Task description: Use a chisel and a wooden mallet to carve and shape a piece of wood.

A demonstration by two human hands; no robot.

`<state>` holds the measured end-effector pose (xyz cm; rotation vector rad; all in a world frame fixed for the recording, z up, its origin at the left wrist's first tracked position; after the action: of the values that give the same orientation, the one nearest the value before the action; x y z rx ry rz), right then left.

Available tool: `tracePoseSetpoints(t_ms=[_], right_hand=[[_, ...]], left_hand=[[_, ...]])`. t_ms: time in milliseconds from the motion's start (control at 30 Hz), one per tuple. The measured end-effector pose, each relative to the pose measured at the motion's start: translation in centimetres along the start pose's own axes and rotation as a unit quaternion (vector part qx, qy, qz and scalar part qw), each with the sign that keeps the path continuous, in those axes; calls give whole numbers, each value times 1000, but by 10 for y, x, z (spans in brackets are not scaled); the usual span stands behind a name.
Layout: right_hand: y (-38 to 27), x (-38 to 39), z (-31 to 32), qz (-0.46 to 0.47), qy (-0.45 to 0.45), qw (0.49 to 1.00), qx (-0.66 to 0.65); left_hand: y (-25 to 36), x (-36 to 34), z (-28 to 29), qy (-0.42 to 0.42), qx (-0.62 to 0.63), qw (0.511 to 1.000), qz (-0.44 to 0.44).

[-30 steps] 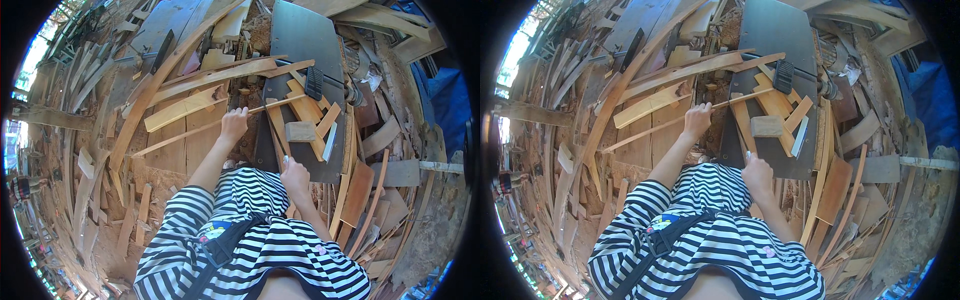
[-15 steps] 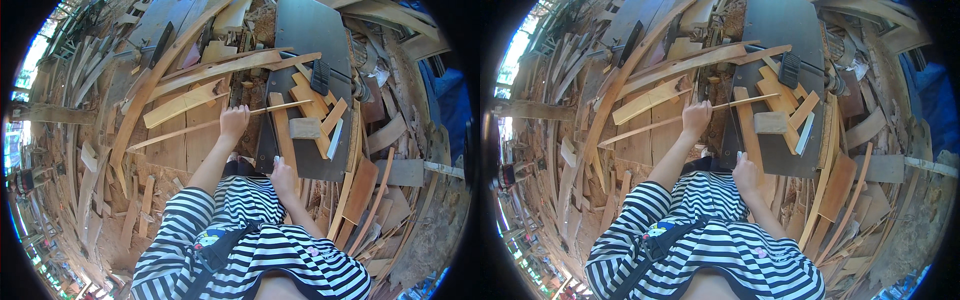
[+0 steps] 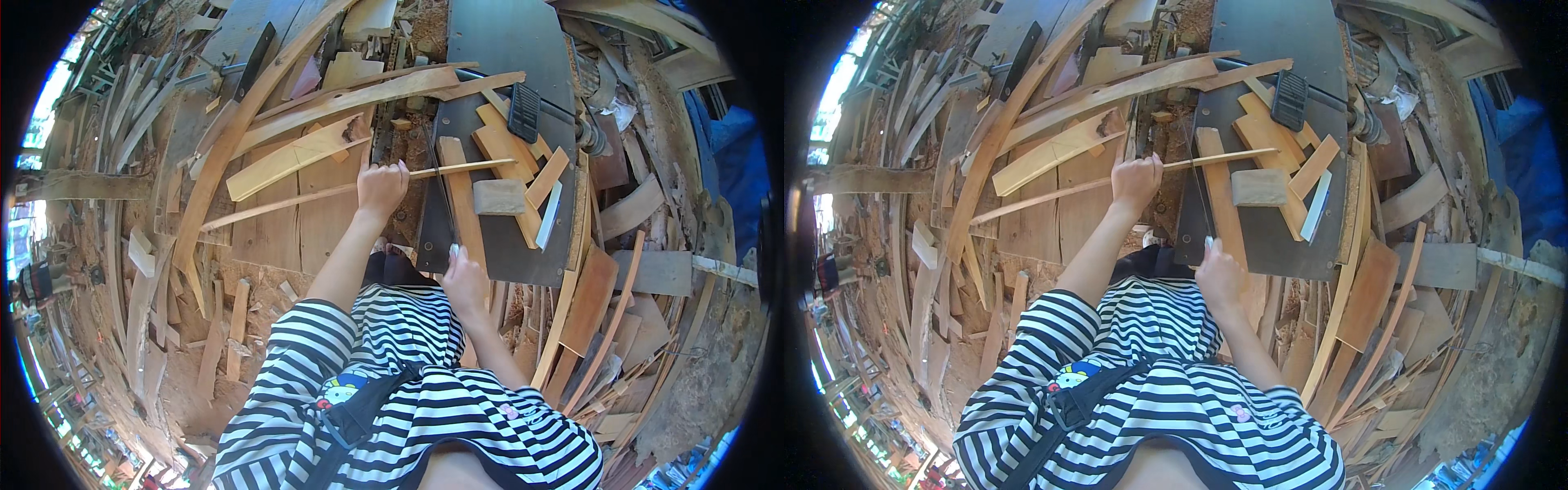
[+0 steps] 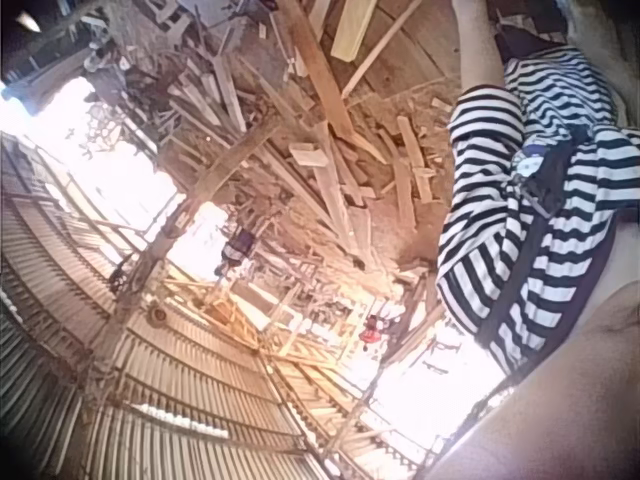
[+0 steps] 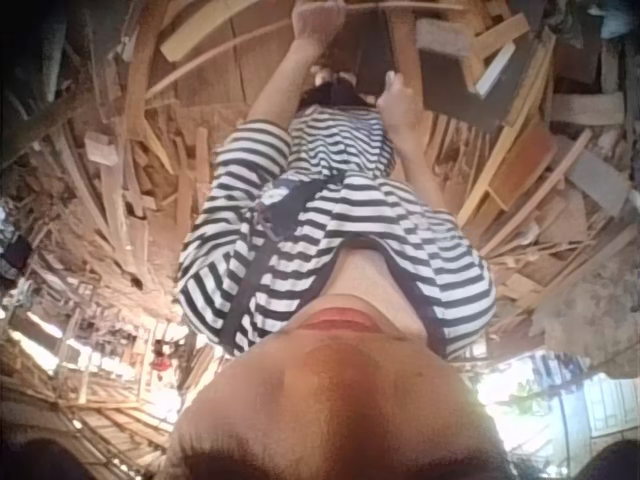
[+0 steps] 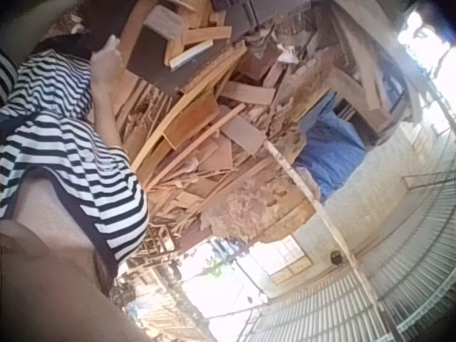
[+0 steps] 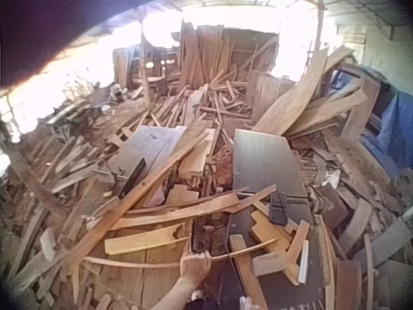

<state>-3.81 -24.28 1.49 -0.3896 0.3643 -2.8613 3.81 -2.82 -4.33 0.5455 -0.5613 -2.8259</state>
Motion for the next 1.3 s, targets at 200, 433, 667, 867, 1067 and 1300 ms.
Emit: tracePoseSetpoints(t_ms=[200, 433, 667, 867, 1067, 1300], right_hand=[[-11, -12, 1, 6, -3, 1000, -7], [-10, -14, 2, -8, -10, 1000, 11], [-10, -27, -16, 6, 33, 999, 0], [-7, -17, -19, 0, 21, 1000, -18], [-12, -36, -32, -7, 58, 998, -25], [-4, -46, -35, 2, 78, 997, -7]], left_hand=[[2, 3, 2, 4, 16, 999, -34], [2, 5, 1, 26, 4, 999, -28], [5, 8, -1, 11, 32, 999, -11], [4, 16, -5, 29, -32, 999, -30], [1, 11, -10, 70, -34, 997, -29], [6, -9, -14, 47, -48, 997, 25]])
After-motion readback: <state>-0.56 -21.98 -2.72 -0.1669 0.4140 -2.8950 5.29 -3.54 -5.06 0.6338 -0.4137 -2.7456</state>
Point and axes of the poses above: each hand's wrist, its own x-axis away from the middle knuckle, its own z-axis out of the back of the hand, y = z × x, the point moved 3 cm from there along -x, towards the middle knuckle, and after that the axes turned 6 degrees about x, right-handed, at the moved point
